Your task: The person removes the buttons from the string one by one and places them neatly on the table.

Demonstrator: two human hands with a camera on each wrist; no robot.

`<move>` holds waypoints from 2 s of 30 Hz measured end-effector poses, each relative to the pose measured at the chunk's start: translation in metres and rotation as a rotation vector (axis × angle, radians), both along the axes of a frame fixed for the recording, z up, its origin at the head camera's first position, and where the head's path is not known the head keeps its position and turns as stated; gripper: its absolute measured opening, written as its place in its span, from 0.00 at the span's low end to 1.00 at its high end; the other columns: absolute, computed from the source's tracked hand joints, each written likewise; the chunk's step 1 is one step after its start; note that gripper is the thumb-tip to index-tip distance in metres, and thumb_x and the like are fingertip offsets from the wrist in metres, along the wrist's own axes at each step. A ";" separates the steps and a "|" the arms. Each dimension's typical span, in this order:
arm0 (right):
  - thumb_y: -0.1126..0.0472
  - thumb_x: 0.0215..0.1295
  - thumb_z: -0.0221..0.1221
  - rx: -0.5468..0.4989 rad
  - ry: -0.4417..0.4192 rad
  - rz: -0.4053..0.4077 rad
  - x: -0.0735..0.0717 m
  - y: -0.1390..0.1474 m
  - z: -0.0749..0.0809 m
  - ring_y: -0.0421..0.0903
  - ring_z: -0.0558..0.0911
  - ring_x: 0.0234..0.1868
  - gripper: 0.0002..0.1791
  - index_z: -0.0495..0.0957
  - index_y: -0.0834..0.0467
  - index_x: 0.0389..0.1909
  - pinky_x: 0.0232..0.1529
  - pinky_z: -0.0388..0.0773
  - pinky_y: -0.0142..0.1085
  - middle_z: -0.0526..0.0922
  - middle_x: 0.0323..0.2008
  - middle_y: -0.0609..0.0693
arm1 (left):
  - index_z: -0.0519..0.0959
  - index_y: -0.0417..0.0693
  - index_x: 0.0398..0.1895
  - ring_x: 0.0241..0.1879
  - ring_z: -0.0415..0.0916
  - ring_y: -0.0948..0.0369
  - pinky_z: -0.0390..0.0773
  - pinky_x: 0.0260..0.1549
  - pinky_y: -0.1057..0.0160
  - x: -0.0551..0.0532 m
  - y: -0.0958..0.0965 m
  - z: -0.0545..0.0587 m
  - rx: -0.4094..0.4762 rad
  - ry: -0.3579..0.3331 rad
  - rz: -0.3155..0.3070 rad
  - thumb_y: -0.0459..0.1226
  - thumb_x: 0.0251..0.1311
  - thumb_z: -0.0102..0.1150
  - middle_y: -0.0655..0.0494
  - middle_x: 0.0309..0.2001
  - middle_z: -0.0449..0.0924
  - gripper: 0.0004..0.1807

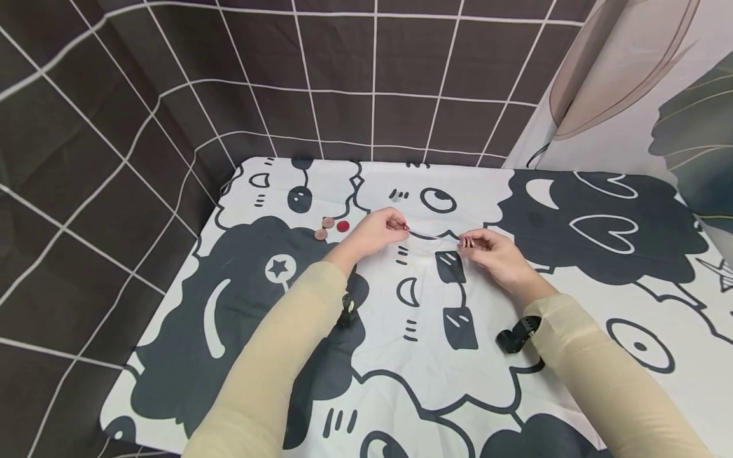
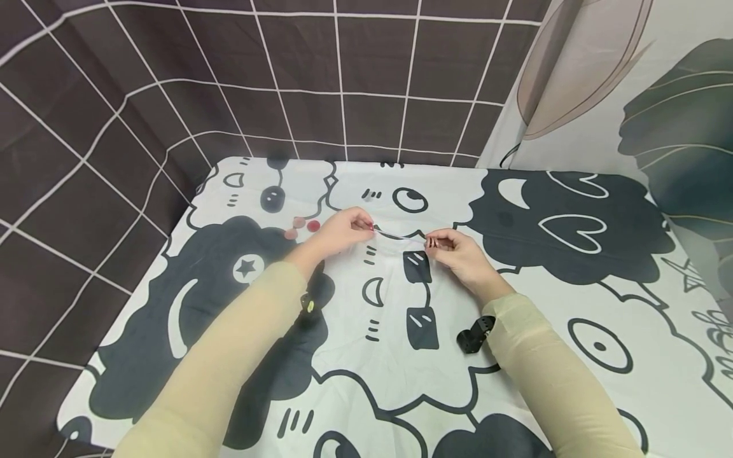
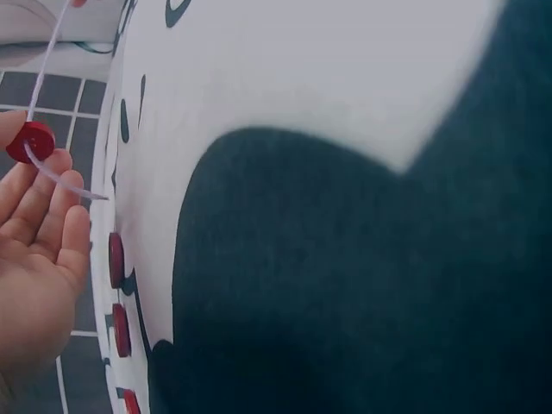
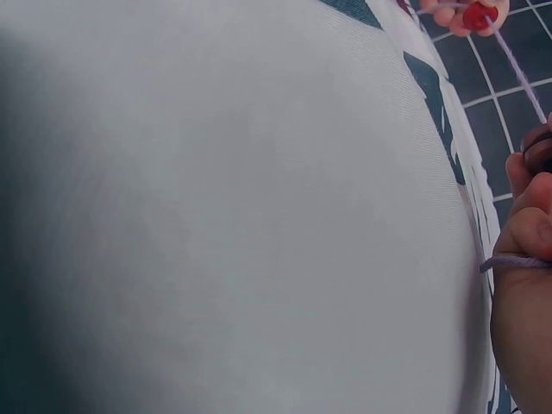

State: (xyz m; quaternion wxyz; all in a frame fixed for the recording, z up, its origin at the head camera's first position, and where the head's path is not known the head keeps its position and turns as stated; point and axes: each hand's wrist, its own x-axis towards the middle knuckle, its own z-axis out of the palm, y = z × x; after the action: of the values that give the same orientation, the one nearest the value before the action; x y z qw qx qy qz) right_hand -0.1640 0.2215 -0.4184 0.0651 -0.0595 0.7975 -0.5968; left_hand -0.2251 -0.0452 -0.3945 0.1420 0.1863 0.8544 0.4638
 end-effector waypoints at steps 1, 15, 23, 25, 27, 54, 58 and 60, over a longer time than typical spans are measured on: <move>0.69 0.59 0.60 0.003 -0.002 -0.001 0.000 0.000 0.000 0.35 0.70 0.29 0.21 0.71 0.74 0.52 0.23 0.66 0.26 0.76 0.33 0.40 | 0.76 0.44 0.43 0.40 0.73 0.60 0.71 0.41 0.66 0.000 -0.001 0.000 0.001 0.000 0.001 0.37 0.58 0.62 0.54 0.39 0.77 0.12; 0.66 0.59 0.61 0.032 -0.010 -0.010 -0.001 0.000 0.002 0.37 0.68 0.26 0.20 0.72 0.70 0.50 0.21 0.66 0.28 0.76 0.32 0.41 | 0.76 0.46 0.44 0.41 0.73 0.61 0.72 0.40 0.65 -0.004 -0.013 0.001 -0.059 0.032 0.033 0.40 0.58 0.61 0.55 0.40 0.77 0.13; 0.66 0.58 0.61 0.028 -0.002 -0.012 0.001 0.000 0.004 0.37 0.69 0.25 0.19 0.72 0.69 0.49 0.21 0.65 0.27 0.77 0.32 0.41 | 0.75 0.46 0.43 0.40 0.73 0.60 0.73 0.39 0.65 -0.007 -0.024 -0.001 -0.060 0.004 0.059 0.40 0.58 0.61 0.54 0.39 0.76 0.12; 0.66 0.58 0.61 0.033 -0.003 -0.015 0.001 0.000 0.003 0.36 0.68 0.25 0.19 0.72 0.68 0.49 0.20 0.65 0.27 0.77 0.32 0.41 | 0.75 0.46 0.43 0.40 0.73 0.60 0.73 0.39 0.65 -0.008 -0.026 -0.002 -0.064 0.004 0.059 0.40 0.58 0.61 0.54 0.39 0.76 0.12; 0.66 0.58 0.61 0.031 -0.005 -0.018 0.001 0.000 0.003 0.36 0.68 0.24 0.19 0.72 0.69 0.49 0.20 0.65 0.27 0.76 0.31 0.42 | 0.75 0.46 0.43 0.40 0.73 0.60 0.73 0.40 0.65 -0.008 -0.028 -0.002 -0.073 0.007 0.058 0.40 0.58 0.61 0.54 0.39 0.76 0.13; 0.64 0.59 0.62 0.020 -0.010 -0.024 -0.001 -0.001 -0.003 0.36 0.68 0.23 0.20 0.72 0.69 0.50 0.20 0.65 0.28 0.75 0.30 0.42 | 0.74 0.44 0.45 0.41 0.73 0.58 0.71 0.42 0.62 -0.014 -0.058 0.004 -0.134 0.054 0.141 0.40 0.57 0.61 0.52 0.40 0.77 0.15; 0.64 0.58 0.62 0.031 -0.012 -0.030 -0.002 0.002 -0.003 0.36 0.68 0.23 0.20 0.72 0.68 0.50 0.19 0.65 0.29 0.75 0.30 0.41 | 0.74 0.44 0.44 0.41 0.73 0.57 0.71 0.40 0.63 -0.014 -0.063 0.005 -0.118 0.054 0.168 0.40 0.57 0.60 0.51 0.39 0.76 0.14; 0.64 0.58 0.62 0.029 -0.010 -0.029 -0.003 0.004 -0.003 0.36 0.68 0.22 0.20 0.72 0.69 0.50 0.19 0.65 0.29 0.76 0.29 0.40 | 0.74 0.45 0.45 0.41 0.72 0.57 0.71 0.41 0.62 -0.014 -0.066 0.005 -0.122 0.053 0.182 0.40 0.57 0.60 0.51 0.39 0.76 0.15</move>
State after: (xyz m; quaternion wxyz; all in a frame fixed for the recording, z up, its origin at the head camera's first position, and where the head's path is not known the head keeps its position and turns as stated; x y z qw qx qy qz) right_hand -0.1667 0.2251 -0.4217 0.0616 -0.0440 0.8065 -0.5864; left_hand -0.2390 -0.1109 -0.3900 0.0876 0.1113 0.8980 0.4166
